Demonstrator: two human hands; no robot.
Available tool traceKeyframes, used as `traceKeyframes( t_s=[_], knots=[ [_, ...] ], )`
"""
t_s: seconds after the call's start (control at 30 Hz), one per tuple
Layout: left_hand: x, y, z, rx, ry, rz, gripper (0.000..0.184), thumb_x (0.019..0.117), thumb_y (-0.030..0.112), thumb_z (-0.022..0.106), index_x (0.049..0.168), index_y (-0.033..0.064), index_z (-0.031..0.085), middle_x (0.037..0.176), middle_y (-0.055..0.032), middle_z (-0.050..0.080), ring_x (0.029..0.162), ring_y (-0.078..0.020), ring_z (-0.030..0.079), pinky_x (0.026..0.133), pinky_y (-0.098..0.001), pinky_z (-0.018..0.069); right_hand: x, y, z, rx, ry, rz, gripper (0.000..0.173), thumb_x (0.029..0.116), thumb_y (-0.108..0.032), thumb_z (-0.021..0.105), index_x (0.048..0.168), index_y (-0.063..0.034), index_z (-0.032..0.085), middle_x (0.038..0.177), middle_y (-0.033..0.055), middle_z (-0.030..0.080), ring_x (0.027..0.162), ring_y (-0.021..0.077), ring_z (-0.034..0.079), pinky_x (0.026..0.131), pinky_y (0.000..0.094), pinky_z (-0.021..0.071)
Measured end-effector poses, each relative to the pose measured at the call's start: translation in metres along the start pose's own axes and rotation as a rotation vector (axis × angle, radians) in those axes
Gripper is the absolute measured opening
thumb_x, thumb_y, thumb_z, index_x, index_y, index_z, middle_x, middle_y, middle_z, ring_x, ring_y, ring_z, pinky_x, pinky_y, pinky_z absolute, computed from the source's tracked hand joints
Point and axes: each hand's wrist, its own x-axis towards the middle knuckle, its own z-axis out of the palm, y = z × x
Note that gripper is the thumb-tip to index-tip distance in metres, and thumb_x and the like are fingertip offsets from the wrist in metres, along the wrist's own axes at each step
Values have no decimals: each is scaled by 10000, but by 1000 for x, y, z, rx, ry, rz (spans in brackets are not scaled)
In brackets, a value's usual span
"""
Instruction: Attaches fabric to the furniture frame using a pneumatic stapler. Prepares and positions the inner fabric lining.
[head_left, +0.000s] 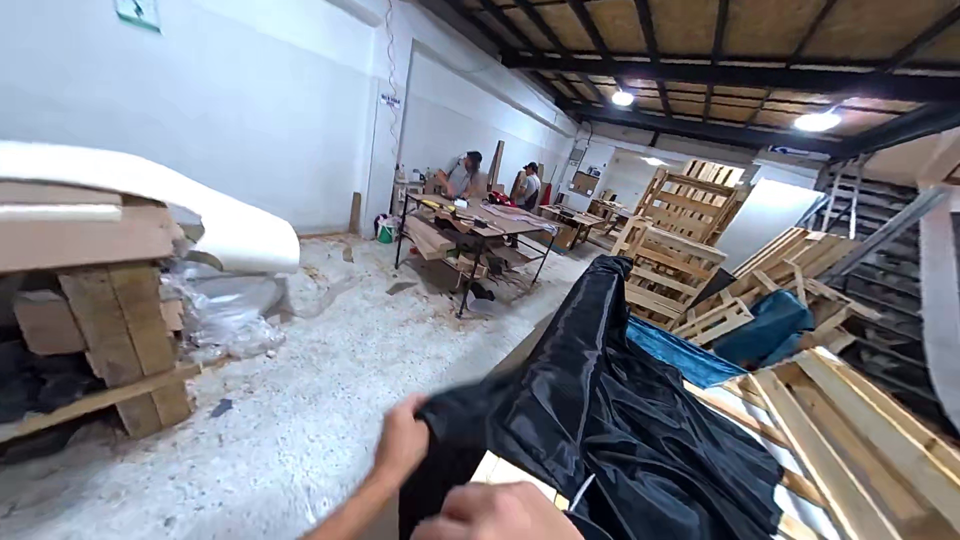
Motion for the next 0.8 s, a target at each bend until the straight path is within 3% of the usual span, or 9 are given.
traceKeyframes(
  t_s=[0.17, 0.3, 0.4, 0.47, 0.5, 0.57, 0.67, 0.73, 0.8],
  knots=[
    [33, 64, -96, 49, 122, 31, 150, 909, 76, 685, 1015, 128, 777, 876, -103, 748, 853, -285, 727, 773, -600, 581, 83, 32, 2, -31, -324, 452, 545, 1016, -528, 546, 1065, -12, 714, 1076, 190, 693, 1033, 349, 692, 870, 557, 575],
    [30, 91, -133, 188, 229, 134, 357, 865, 86, 683, 1209, 155, 751, 930, -132, 757, 892, -330, 734, 776, -607, 574, 131, 56, 6, 119, -436, 519, 617, 863, -675, 705, 945, -63, 698, 803, 99, 675, 769, 264, 689, 686, 516, 567],
    [33, 91, -162, 244, 288, 32, 368, 969, 117, 557, 1313, 137, 687, 1051, -137, 752, 999, -306, 728, 845, -566, 580, 149, 63, 44, 356, -380, 518, 832, 743, -707, 798, 1275, -87, 636, 1025, 105, 725, 927, 253, 710, 804, 537, 596],
    [38, 96, -182, 147, 301, -30, 400, 1019, 89, 473, 1372, 153, 650, 970, -97, 742, 781, -189, 717, 685, -434, 606, 161, 62, 60, 353, -212, 452, 812, 775, -655, 807, 1327, -101, 590, 1126, 89, 711, 1049, 224, 696, 909, 511, 583],
    [38, 94, -187, -4, 303, -43, 420, 1035, 53, 430, 1391, 135, 637, 780, -88, 670, 490, -144, 591, 433, -347, 529, 170, 60, 66, 324, -116, 398, 720, 839, -578, 789, 1315, -75, 589, 1124, 107, 703, 1048, 237, 691, 913, 510, 573],
    [32, 91, -194, -321, 237, -86, 467, 1063, 22, 351, 1465, 116, 569, 622, -86, 560, 319, -136, 443, 292, -310, 434, 188, 56, 70, 330, 22, 350, 440, 1000, -370, 659, 1281, -38, 594, 1045, 132, 695, 946, 248, 698, 846, 492, 580],
    [25, 89, -188, -493, 193, 26, 470, 1038, -7, 379, 1472, 89, 532, 704, -78, 641, 414, -138, 541, 374, -306, 511, 203, 81, 73, 513, 270, 214, 216, 1037, -218, 582, 1156, -66, 679, 977, 52, 712, 913, 121, 682, 846, 357, 573],
    [11, 79, -196, -475, 129, 206, 600, 980, -48, 513, 1543, 104, 371, 889, -80, 728, 599, -162, 677, 506, -311, 604, 198, 100, 74, 776, 264, 133, 273, 1049, -169, 568, 1262, -31, 667, 1185, 69, 702, 1141, 77, 637, 1030, 290, 515],
    [-14, 59, -196, -310, 61, 275, 759, 913, 41, 663, 1572, 136, 298, 1034, -53, 702, 798, -172, 707, 631, -327, 632, 171, 105, 57, 957, 191, 262, 225, 974, -17, 622, 1190, 15, 678, 1157, 60, 711, 1103, 0, 635, 1002, 182, 510]
  ],
)
